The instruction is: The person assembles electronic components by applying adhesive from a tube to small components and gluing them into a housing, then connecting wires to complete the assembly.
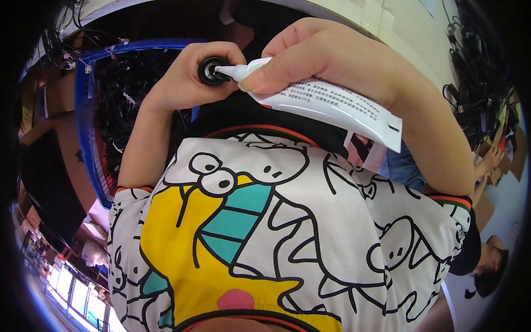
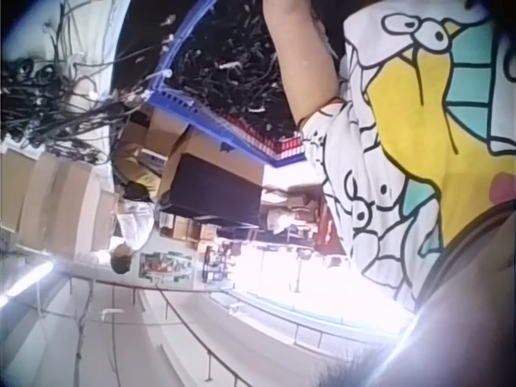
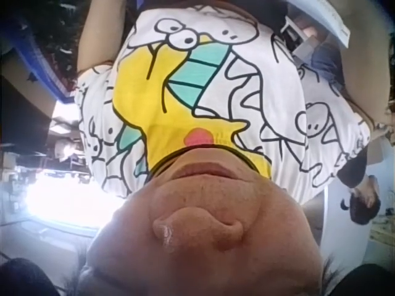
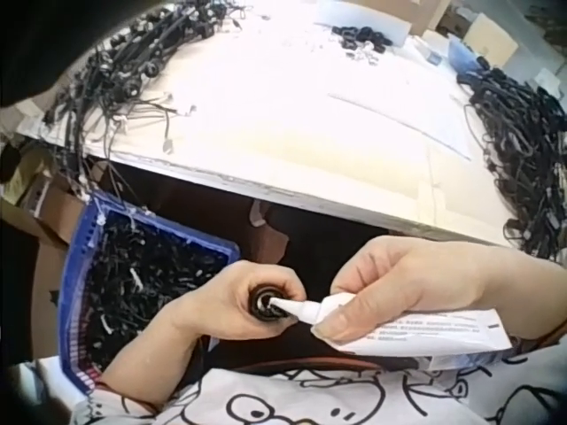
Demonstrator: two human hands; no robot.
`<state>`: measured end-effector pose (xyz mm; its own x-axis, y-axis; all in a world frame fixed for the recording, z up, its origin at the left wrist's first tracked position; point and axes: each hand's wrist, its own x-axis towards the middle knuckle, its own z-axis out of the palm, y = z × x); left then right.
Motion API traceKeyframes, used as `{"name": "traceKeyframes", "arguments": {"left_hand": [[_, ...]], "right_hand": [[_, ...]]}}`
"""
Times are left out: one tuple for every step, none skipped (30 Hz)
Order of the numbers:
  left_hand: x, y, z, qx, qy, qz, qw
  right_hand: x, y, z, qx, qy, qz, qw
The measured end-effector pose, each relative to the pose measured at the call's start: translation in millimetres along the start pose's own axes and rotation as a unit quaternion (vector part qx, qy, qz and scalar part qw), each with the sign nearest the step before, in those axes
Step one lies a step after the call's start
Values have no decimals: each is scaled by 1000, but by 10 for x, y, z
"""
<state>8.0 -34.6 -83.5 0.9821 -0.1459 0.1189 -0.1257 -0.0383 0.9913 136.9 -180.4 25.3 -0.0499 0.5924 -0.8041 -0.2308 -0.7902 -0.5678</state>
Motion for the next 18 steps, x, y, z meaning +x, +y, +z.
{"name": "traceKeyframes", "arguments": {"left_hand": [[23, 14, 6, -9, -11, -17, 1000], [52, 27, 11, -18, -23, -33, 999], [52, 64, 7, -11, -21, -31, 999], [56, 103, 2, -8, -11, -33, 999], [62, 148, -3, -4, -1, -33, 999], [91, 168, -12, 1, -2, -26, 1000], [112, 191, -20, -2, 13, -49, 999], [126, 221, -24, -5, 28, -71, 997], [192, 229, 2, -20, 33, -66, 997], [224, 220, 23, -19, 36, -63, 997], [235, 217, 28, -18, 38, -59, 997], [254, 213, 22, -25, 28, -82, 996], [228, 242, 13, -30, 20, -109, 993], [221, 246, 14, -64, 16, -106, 992], [209, 289, 21, -95, 14, -108, 989], [198, 327, 36, -129, 13, -103, 986], [200, 286, 34, -99, 9, -54, 994], [199, 264, 6, -78, -2, -56, 995]], "right_hand": [[-6, 11, 5, -6, 24, -7, 1000], [-14, 24, -3, -13, 49, -14, 999], [-26, 31, -2, -16, 49, -20, 998], [-44, 40, -10, 18, 8, -25, 1000], [-73, 42, -18, 51, -33, -30, 998], [-116, 39, -42, 48, -34, -41, 997], [-147, 63, -52, 43, -27, -48, 998], [-163, 114, -52, 49, -21, -84, 995], [-204, 166, -105, 55, -2, -121, 991], [-239, 176, -215, 17, -15, -152, 988], [-238, 228, -274, 19, -3, -217, 976], [-285, 215, -340, 15, 50, -224, 973], [-339, 201, -369, 12, 98, -232, 968], [-307, 266, -489, -33, 168, -280, 945], [-307, 291, -617, -10, 220, -301, 928], [-314, 294, -742, -19, 275, -309, 910], [-322, 297, -864, -26, 329, -316, 889], [-339, 302, -989, -29, 343, -324, 881]]}}
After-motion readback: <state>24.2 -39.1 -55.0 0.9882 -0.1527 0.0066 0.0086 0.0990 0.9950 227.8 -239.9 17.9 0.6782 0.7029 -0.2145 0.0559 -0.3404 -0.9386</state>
